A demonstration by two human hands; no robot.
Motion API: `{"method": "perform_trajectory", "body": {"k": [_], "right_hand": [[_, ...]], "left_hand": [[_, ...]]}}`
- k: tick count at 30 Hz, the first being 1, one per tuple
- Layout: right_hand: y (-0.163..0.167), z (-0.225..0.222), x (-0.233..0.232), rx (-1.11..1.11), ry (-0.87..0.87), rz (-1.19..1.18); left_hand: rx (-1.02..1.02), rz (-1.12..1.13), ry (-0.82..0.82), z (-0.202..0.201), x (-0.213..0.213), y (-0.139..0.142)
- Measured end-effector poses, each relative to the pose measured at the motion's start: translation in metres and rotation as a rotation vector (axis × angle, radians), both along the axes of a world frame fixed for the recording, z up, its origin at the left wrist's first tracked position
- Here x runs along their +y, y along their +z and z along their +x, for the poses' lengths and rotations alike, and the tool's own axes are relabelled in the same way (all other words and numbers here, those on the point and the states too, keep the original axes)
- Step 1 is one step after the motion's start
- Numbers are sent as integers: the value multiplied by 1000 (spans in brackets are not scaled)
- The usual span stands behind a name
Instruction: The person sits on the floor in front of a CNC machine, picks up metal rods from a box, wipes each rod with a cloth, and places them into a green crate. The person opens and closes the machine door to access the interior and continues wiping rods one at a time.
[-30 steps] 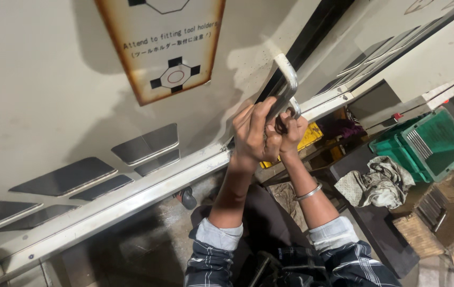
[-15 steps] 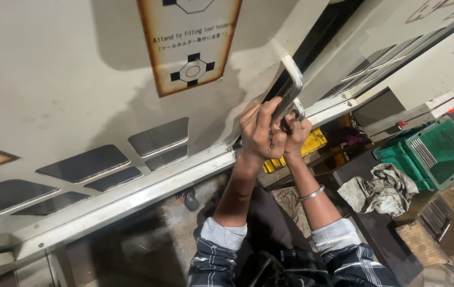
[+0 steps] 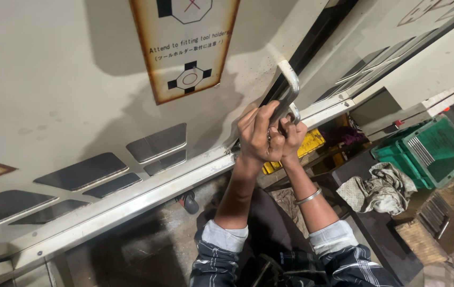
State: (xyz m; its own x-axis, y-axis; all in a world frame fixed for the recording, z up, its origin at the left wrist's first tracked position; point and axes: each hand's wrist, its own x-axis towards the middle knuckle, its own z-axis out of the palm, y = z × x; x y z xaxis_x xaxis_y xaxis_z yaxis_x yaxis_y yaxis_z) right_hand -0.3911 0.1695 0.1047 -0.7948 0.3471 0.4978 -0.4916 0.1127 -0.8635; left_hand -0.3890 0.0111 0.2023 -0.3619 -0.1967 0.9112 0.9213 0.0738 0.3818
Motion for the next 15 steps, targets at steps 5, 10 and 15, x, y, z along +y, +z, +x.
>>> {"method": "perform_trajectory", "body": {"k": [5,10,15], "right_hand": [[2,0,-6,22,45,-61],[1,-1,-6,23,-1,-53],[0,-1,-6,33,44,-90]], "left_hand": [[-5,-7,-4,-1,-1,0],[16,-8,9,-1,-2,1],[7,-1,-16,-1,-2,1]]}}
